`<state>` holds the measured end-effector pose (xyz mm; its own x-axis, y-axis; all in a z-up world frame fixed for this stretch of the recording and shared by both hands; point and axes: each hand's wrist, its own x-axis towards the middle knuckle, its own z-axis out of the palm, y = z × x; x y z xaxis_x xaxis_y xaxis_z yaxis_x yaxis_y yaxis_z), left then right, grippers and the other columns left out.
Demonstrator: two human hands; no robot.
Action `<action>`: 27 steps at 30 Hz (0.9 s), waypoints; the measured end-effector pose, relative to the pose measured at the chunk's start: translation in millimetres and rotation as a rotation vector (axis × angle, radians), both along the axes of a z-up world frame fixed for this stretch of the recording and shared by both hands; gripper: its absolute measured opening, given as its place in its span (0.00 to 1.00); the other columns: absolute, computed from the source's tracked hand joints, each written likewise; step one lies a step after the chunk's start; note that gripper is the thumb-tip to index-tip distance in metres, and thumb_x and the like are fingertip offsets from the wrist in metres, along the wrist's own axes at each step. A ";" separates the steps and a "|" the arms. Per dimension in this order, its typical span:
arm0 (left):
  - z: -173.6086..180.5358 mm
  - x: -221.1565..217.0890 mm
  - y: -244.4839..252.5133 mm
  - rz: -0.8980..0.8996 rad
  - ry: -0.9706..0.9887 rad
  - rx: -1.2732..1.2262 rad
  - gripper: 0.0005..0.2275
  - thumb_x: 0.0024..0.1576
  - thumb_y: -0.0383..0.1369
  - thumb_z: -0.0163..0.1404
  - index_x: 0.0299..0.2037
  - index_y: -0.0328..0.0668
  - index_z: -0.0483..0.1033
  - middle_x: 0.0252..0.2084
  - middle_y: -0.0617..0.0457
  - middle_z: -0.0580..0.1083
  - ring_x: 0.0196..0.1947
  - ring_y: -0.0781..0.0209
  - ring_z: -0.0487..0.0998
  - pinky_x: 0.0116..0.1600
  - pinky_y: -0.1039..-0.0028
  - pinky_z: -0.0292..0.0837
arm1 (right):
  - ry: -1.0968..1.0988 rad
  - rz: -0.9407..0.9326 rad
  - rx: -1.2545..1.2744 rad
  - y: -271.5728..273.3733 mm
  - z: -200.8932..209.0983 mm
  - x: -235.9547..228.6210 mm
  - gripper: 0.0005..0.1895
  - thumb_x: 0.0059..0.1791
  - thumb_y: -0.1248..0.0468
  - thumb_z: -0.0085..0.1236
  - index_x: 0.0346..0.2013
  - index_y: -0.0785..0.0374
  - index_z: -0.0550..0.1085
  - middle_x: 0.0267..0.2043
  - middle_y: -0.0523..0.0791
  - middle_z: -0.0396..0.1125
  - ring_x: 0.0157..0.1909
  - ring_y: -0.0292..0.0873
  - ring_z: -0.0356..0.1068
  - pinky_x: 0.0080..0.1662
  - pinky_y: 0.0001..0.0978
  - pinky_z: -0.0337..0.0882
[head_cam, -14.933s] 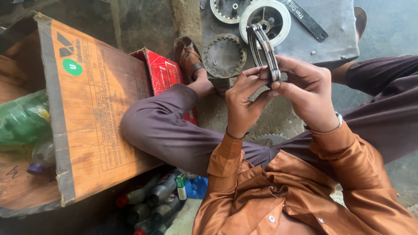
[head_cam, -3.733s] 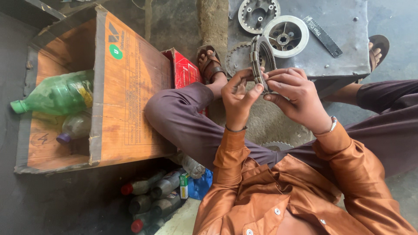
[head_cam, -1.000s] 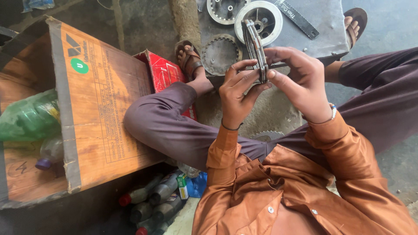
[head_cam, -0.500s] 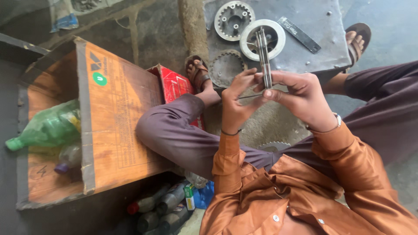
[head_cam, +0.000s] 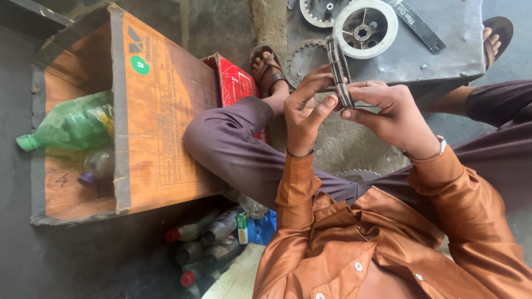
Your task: The person sits on the floor and holds a stack of circular metal plates, likely clutch plates, in their hands. They repeatedly separate and re-stack the plates, turning them over to inspect the surfaces and edges. The person manipulates the stack with both hands, occasionally spreading the plates apart to check individual units.
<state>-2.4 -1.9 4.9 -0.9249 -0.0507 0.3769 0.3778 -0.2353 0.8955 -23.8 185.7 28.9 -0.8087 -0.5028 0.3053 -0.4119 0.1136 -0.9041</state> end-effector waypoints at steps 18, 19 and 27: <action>-23.0 1.7 1.2 0.036 -0.011 -0.024 0.12 0.58 0.22 0.55 0.51 0.26 0.75 0.56 0.45 0.73 0.64 0.59 0.70 0.70 0.70 0.64 | 0.261 -0.051 0.119 -1.0 -4.8 -3.4 0.20 0.45 0.67 0.70 0.50 0.70 0.77 0.51 0.52 0.74 0.54 0.51 0.75 0.58 0.37 0.68; -24.4 1.5 1.0 0.037 0.007 -0.039 0.12 0.58 0.22 0.55 0.51 0.26 0.75 0.55 0.44 0.73 0.65 0.59 0.69 0.71 0.70 0.64 | 0.271 -0.053 0.120 -1.2 -4.8 -3.8 0.20 0.45 0.67 0.70 0.50 0.70 0.77 0.51 0.52 0.74 0.54 0.51 0.75 0.58 0.37 0.69; -17.0 1.0 4.0 0.062 -0.010 -0.045 0.12 0.57 0.23 0.56 0.50 0.28 0.76 0.58 0.44 0.71 0.63 0.58 0.70 0.69 0.70 0.63 | 0.304 -0.064 0.149 -1.9 -3.8 -2.5 0.19 0.46 0.66 0.69 0.50 0.68 0.77 0.49 0.50 0.75 0.57 0.50 0.75 0.60 0.38 0.68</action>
